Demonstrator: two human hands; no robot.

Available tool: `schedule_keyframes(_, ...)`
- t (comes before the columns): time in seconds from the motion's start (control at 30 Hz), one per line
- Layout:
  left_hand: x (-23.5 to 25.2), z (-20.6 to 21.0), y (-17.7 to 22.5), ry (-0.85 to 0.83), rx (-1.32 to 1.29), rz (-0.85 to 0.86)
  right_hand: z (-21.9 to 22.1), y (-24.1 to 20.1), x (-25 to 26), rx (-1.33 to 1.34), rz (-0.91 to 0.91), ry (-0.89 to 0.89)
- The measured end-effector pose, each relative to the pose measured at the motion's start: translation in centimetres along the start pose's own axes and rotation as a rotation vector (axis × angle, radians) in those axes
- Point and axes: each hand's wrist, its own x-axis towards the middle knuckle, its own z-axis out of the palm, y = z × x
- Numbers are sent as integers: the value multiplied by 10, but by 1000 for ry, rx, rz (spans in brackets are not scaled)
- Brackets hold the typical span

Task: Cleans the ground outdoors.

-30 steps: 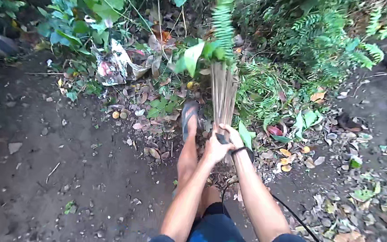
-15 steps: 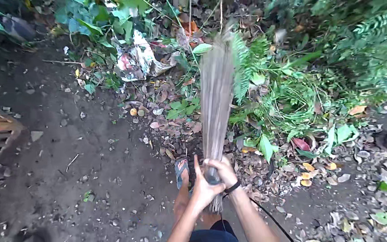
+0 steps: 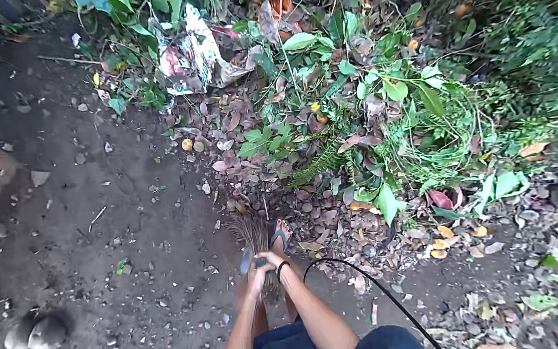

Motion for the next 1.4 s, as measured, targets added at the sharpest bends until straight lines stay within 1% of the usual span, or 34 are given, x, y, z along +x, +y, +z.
schedule_keyframes(0.07, 4, 13, 5, 44, -16, 16, -9, -9, 2, -17, -5, 5)
schedule_keyframes(0.2, -8, 30, 6, 73, -55, 20, -24, -5, 5, -111, -14, 15)
schedule_keyframes(0.27, -19, 42, 8, 61, -90, 29, -35, -7, -5, -186, -34, 38)
schedule_keyframes(0.3, -25, 49, 15, 59, -134, 60, -42, -16, -16, -227, -67, 65)
schedule_keyframes(0.37, -33, 67, 34, 34, -207, 154, -57, -43, -45, -282, -184, 124)
schedule_keyframes(0.47, -41, 79, 77, -112, -199, 286, -69, -85, -97, -201, -414, 237)
schedule_keyframes(0.53, -45, 81, 103, -219, -116, 412, -75, -108, -125, -155, -575, 358)
schedule_keyframes(0.63, -65, 86, 159, -365, 87, 706, -97, -140, -163, -31, -918, 509)
schedule_keyframes(0.67, -76, 90, 172, -410, 163, 763, -109, -143, -176, 58, -1011, 495)
schedule_keyframes(0.7, -89, 95, 182, -438, 256, 789, -120, -143, -190, 172, -1089, 425)
schedule_keyframes(0.73, -103, 97, 192, -448, 361, 799, -130, -143, -204, 277, -1134, 310)
schedule_keyframes(0.77, -118, 98, 201, -428, 490, 790, -138, -141, -216, 328, -1148, 197)
schedule_keyframes(0.8, -128, 96, 206, -398, 592, 772, -143, -136, -229, 308, -1123, 132)
schedule_keyframes(0.83, -131, 94, 206, -392, 633, 750, -146, -130, -238, 251, -1084, 124)
schedule_keyframes(0.87, -130, 94, 199, -413, 600, 730, -146, -120, -242, 218, -1053, 142)
schedule_keyframes(0.93, -129, 96, 171, -453, 430, 654, -131, -93, -237, 247, -1012, 208)
schedule_keyframes(1.0, -132, 89, 125, -406, 199, 539, -108, -62, -221, 224, -887, 247)
schedule_keyframes(1.03, -132, 83, 93, -365, 75, 496, -99, -43, -209, 161, -788, 235)
schedule_keyframes(1.1, -133, 69, 23, -236, -163, 416, -75, -2, -184, -38, -544, 140)
schedule_keyframes(1.17, -145, 54, -44, -19, -363, 304, -40, 41, -158, -218, -284, 12)
schedule_keyframes(1.23, -144, 29, -99, 206, -505, 177, 7, 81, -120, -367, -40, -100)
schedule_keyframes(1.27, -134, 13, -118, 298, -540, 90, 32, 97, -93, -411, 72, -158)
schedule_keyframes(1.33, -97, -21, -147, 386, -592, -105, 79, 128, -24, -433, 248, -250)
schedule_keyframes(1.37, -73, -37, -158, 403, -600, -158, 97, 138, 12, -456, 291, -294)
schedule_keyframes(1.4, -44, -49, -157, 401, -602, -174, 108, 129, 36, -492, 269, -321)
